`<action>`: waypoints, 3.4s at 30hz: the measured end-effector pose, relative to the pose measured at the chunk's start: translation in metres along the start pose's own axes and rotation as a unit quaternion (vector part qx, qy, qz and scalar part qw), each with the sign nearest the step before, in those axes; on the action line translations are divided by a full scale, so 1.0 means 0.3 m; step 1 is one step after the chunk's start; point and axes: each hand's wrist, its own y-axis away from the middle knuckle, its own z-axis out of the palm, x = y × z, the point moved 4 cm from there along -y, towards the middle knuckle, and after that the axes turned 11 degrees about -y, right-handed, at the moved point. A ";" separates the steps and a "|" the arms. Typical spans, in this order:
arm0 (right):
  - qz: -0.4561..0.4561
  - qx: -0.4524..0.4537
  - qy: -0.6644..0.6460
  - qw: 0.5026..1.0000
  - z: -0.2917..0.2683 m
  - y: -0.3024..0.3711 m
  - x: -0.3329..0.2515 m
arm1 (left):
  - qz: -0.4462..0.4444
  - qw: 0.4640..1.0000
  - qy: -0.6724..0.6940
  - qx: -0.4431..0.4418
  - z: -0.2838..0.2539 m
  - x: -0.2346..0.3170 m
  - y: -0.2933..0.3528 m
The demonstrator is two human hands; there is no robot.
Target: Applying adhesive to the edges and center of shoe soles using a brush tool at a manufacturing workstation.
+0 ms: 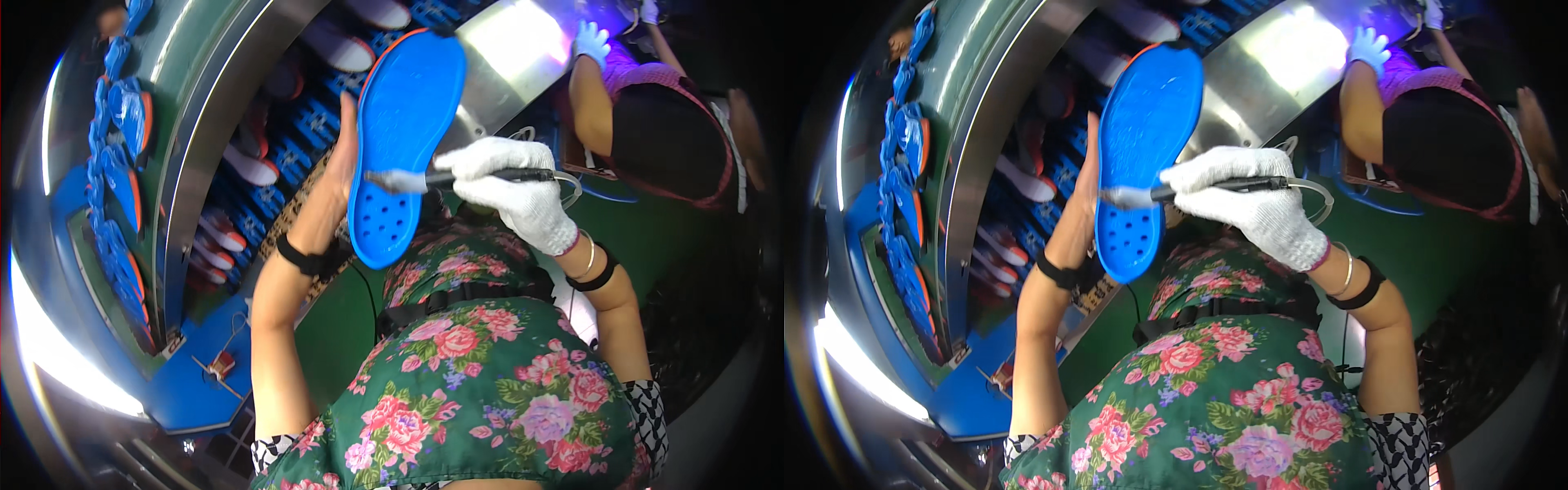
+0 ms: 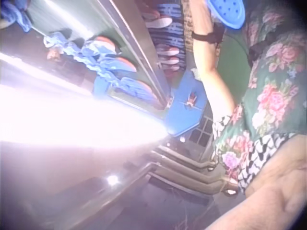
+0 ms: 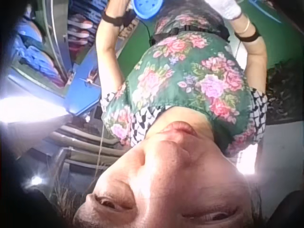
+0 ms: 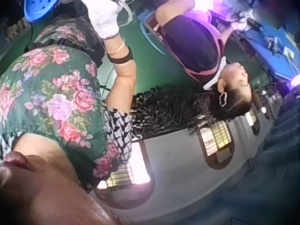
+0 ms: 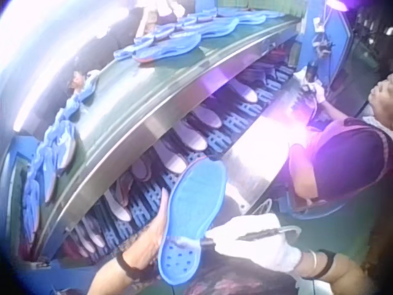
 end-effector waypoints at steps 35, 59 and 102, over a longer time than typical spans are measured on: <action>-0.319 -0.040 0.395 0.861 0.169 -0.026 -0.248 | 0.211 0.976 -0.035 -0.048 0.135 -0.204 0.106; -0.330 0.017 0.367 0.869 0.223 -0.097 -0.317 | 0.221 0.972 0.034 -0.078 0.018 -0.266 0.060; -0.338 -0.089 0.375 0.859 0.197 0.001 -0.149 | 0.281 0.942 0.038 -0.182 0.232 -0.056 0.030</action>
